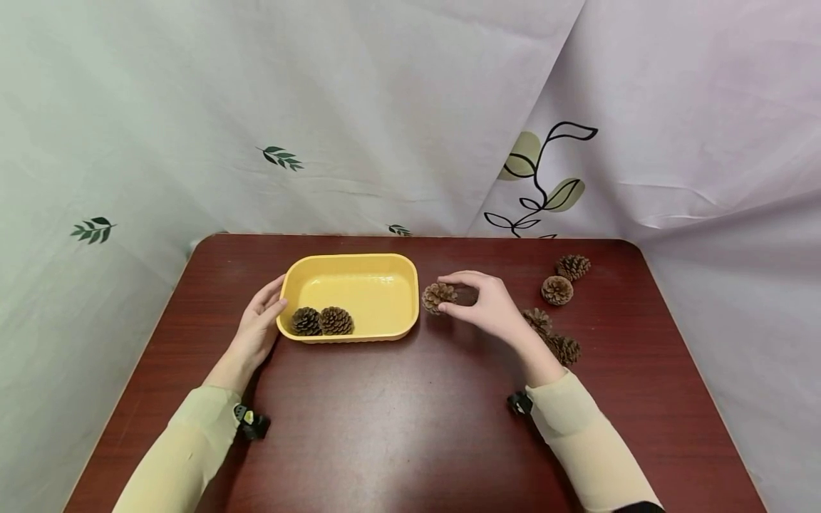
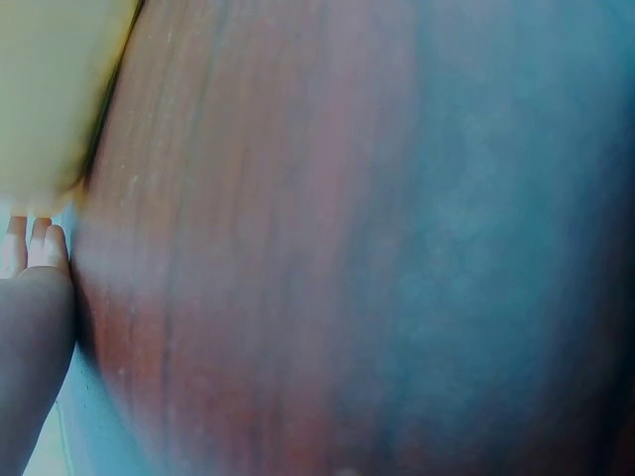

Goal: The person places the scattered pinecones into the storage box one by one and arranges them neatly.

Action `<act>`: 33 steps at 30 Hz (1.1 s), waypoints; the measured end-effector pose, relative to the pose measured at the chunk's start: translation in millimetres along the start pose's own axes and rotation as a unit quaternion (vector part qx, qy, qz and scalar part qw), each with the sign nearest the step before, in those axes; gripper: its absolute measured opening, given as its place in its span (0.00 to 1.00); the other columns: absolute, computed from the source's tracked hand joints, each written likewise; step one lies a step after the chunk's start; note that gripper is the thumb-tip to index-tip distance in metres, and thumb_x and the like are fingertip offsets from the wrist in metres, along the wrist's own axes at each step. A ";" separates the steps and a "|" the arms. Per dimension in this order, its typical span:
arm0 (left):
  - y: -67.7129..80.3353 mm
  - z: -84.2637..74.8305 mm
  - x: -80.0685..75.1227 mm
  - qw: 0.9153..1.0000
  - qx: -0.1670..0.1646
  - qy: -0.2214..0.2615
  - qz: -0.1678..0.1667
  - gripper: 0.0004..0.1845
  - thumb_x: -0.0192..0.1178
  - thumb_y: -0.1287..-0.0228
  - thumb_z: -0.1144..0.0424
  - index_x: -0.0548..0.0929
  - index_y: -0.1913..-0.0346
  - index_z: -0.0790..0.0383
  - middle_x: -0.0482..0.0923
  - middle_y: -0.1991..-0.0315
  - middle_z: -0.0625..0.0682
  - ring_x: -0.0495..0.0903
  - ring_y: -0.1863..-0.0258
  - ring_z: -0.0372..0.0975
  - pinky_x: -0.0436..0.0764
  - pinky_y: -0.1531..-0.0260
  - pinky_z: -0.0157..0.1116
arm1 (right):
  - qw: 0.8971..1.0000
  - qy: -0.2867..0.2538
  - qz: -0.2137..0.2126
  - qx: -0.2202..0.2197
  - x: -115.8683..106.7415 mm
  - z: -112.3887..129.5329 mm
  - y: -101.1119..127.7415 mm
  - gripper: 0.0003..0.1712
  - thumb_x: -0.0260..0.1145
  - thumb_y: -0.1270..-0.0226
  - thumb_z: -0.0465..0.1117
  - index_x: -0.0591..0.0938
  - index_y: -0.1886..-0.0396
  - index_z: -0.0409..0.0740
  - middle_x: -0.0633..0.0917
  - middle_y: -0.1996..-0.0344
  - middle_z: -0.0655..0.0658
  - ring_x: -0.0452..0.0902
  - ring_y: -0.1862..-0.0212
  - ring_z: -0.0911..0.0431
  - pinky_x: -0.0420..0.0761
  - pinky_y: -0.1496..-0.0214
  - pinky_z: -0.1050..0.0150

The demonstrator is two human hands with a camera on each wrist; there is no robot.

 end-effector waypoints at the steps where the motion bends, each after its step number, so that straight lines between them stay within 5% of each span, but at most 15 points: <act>1: 0.1 0.3 -0.2 1.000 -0.001 -0.001 -0.001 0.23 0.50 0.17 0.72 0.79 0.32 0.43 0.84 0.41 0.35 0.83 0.43 0.27 0.83 0.46 0.25 | 1.000 -0.005 0.000 -0.002 2.1 1.2 -2.7 0.25 0.82 0.40 0.37 0.89 0.42 0.41 0.91 0.45 0.41 0.87 0.40 0.47 0.81 0.31 0.48; 19: -0.3 1.1 0.3 1.000 -0.008 0.008 0.001 0.23 0.49 0.17 0.73 0.77 0.31 0.46 0.84 0.41 0.37 0.83 0.43 0.28 0.83 0.46 0.26 | 0.998 -0.033 0.037 -0.028 53.4 25.9 -39.0 0.26 0.82 0.39 0.41 0.89 0.41 0.41 0.91 0.45 0.41 0.87 0.41 0.47 0.81 0.30 0.51; 33: 0.0 -1.2 0.8 1.000 -0.006 0.005 0.000 0.22 0.50 0.17 0.72 0.77 0.30 0.46 0.84 0.40 0.37 0.83 0.43 0.28 0.83 0.46 0.25 | 0.992 -0.012 0.121 -0.037 92.1 32.9 -58.6 0.26 0.81 0.36 0.42 0.88 0.39 0.40 0.91 0.44 0.43 0.86 0.38 0.48 0.81 0.30 0.57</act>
Point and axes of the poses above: each hand's wrist, its own y-axis away from the middle knuckle, its own x-axis out of the palm, z = x × y, the point moved 2 cm from there along -y, towards the middle knuckle
